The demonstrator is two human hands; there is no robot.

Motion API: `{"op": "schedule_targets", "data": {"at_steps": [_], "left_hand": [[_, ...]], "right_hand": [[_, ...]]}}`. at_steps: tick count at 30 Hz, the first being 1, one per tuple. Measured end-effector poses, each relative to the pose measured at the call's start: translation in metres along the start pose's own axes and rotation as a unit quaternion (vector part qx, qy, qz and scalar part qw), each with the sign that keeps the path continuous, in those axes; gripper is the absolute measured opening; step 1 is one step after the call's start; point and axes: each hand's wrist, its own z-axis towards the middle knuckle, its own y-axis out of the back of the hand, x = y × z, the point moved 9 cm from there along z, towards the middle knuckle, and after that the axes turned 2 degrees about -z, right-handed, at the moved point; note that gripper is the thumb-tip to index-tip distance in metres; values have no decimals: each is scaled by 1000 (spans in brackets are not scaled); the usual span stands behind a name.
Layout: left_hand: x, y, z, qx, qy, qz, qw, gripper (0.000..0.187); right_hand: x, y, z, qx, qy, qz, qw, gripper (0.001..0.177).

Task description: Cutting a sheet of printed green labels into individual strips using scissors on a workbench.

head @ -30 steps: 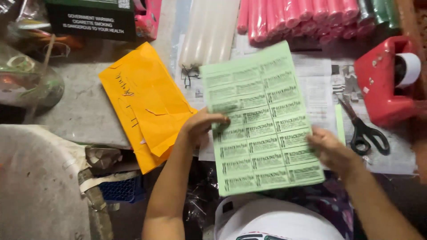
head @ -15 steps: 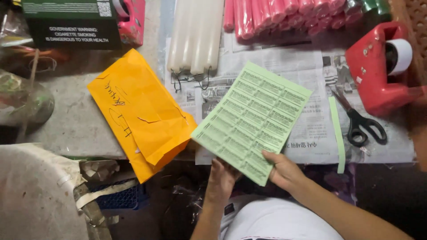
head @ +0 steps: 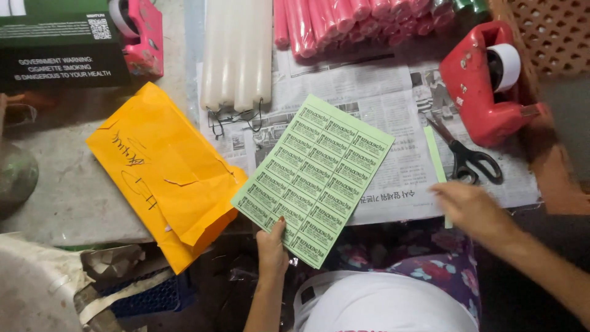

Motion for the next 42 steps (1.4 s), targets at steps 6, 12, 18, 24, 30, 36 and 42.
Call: {"op": "schedule_targets", "data": {"at_steps": [6,12,18,24,30,36,42], "left_hand": [[-2,2,-5,-26,-35,88,995,44],[-20,13,-12,-17,0,72,997,15],[-6,26,2,25,76,7,997,34],[-17,13,-15,-3,81,5,997,69],[-4,28,-14,-64,49,159,984,51],[-40,10,-32,-36,36,172,984,29],[-29,14,-12,-21,47,41,998,25]], "right_hand": [[-67,50,4,-229,130,-360,895,50],[-54,67,12,-291,116,-426,849,29],[-89,66,40,-258,111,-319,905,43],[-39,64,32,-247,36,-453,856,50],[-59,63,46,-209,-25,-445,871,38],[-77,89,60,-124,-87,-330,932,33],[-112,88,47,-86,-144,150,974,54]]}}
